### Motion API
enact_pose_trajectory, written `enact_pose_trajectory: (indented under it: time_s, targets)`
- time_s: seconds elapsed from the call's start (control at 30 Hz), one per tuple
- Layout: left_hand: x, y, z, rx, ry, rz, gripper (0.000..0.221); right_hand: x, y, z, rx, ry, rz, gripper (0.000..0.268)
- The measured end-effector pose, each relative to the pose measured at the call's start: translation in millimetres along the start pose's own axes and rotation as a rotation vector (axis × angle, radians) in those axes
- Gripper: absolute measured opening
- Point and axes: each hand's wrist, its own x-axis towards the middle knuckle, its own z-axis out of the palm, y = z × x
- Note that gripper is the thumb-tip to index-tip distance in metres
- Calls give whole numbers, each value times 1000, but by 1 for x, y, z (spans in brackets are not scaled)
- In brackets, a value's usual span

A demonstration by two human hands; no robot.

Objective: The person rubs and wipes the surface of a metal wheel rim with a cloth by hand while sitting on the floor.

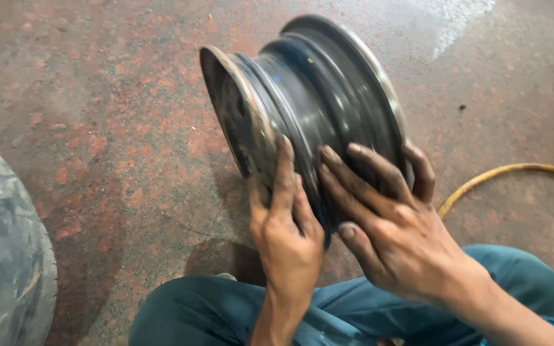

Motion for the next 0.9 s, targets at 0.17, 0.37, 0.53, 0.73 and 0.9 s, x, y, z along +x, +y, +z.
enact_pose_trajectory:
  time_s: [0.17, 0.37, 0.53, 0.73, 0.9]
  targets:
    - [-14, -1, 2, 13, -57, -65, 44, 74, 44, 6, 21, -81, -17, 59]
    - [11, -3, 0, 37, 7, 36, 46, 144, 50, 9, -20, -220, 33, 57]
    - [55, -4, 1, -6, 14, -110, 45, -5, -20, 36, -297, 133, 156, 59]
    - [69, 5, -3, 35, 40, -1, 45, 43, 9, 46, -210, 326, 158, 46]
    - [75, -5, -2, 62, 57, 70, 47, 127, 50, 34, -98, 156, 51, 43]
